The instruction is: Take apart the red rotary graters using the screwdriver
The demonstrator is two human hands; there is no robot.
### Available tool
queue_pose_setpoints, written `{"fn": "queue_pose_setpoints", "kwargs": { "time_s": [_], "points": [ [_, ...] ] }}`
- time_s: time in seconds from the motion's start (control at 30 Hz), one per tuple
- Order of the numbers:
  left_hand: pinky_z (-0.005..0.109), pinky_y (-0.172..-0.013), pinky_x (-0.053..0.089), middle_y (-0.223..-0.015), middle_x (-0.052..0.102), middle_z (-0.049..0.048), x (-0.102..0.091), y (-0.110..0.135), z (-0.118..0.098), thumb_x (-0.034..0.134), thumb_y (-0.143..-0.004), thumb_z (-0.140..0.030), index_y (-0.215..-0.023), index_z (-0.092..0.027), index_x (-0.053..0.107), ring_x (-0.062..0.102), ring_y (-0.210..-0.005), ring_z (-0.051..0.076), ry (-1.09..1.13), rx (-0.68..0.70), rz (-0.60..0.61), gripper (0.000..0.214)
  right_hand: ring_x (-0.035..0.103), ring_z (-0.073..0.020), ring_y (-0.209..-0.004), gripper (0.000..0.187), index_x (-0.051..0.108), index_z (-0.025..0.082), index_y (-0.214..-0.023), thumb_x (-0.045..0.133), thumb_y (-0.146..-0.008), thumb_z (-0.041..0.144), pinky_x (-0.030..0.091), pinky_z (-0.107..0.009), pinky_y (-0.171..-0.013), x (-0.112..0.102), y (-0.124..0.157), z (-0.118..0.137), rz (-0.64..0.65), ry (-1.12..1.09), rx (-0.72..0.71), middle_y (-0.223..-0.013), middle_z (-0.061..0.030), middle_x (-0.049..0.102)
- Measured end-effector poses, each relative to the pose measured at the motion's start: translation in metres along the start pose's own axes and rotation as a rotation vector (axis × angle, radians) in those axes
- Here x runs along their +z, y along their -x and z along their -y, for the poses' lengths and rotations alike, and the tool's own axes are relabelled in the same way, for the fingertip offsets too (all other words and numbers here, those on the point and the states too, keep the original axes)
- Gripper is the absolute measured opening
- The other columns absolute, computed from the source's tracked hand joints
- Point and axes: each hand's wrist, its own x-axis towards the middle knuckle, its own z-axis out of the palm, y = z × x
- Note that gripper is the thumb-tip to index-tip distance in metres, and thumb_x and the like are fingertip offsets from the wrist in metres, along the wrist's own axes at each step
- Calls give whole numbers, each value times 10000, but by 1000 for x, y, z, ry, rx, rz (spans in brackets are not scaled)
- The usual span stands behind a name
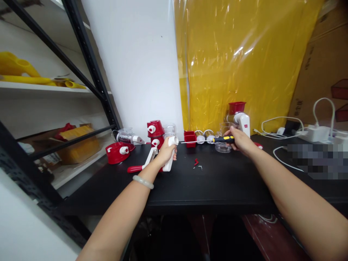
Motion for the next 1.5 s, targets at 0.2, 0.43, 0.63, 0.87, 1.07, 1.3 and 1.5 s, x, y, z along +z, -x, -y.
{"fn": "queue_pose_setpoints", "kwargs": {
  "time_s": [0.2, 0.43, 0.63, 0.87, 1.07, 1.3, 1.5],
  "points": [
    [196, -388, 424, -636, 511, -63, 0, 1, -1, 499, -722, -164, -1206, -235, 388, 486, -392, 88, 5, -6, -1, 502, 451, -82, -444, 366, 542, 256, -808, 771, -659, 499, 375, -232, -403, -1, 4, 3, 7, -193, -31, -642, 51, 547],
    [202, -376, 420, -639, 511, -59, 1, 2, -3, 480, -708, -146, -1190, -229, 390, 488, -393, 96, 4, 7, 1, 497, 596, -138, -754, 374, 576, 271, -872, 795, -570, 243, 486, -249, -586, -2, 7, 11, 133, -436, -62, -825, 33, 608],
    [204, -380, 426, -633, 510, -62, 0, 0, -2, 485, -718, -157, -1217, -234, 379, 483, -388, 95, 3, 3, 10, 516, 513, -139, -473, 392, 543, 246, -760, 627, -755, 629, 390, -264, -413, 2, 3, 5, -8, -148, 15, -591, 2, 556],
    [205, -378, 433, -635, 517, -58, 1, 1, 0, 490, -707, -160, -1238, -244, 383, 492, -393, 98, -24, -3, 22, 548, 542, -104, -581, 333, 565, 236, -739, 821, -598, 396, 455, -219, -446, 1, 3, 5, -41, -279, -32, -735, 17, 573],
    [210, -385, 440, -639, 520, -61, 6, 3, 1, 490, -712, -165, -1263, -243, 367, 503, -396, 101, -34, 8, 93, 569, 530, -113, -615, 311, 567, 229, -726, 812, -572, 344, 487, -234, -474, -1, -2, 7, -131, -368, -57, -714, 12, 540],
    [210, -400, 435, -634, 516, -64, 6, 1, 3, 477, -730, -161, -1293, -235, 354, 500, -384, 101, -112, 53, 102, 581, 537, -113, -639, 236, 554, 215, -704, 752, -584, 263, 436, -209, -442, -2, -5, 6, -179, -406, -71, -768, 2, 543],
    [304, -637, 513, -823, 645, 49, 12, 13, -5, 509, -810, -200, -1384, -180, 324, 652, -635, 193, -748, 331, 81, 603, 429, -76, -506, 199, 494, 222, -717, 670, -646, 283, 340, -189, -402, -12, -19, 1, -429, -365, -191, -627, 49, 442]
  ]
}}
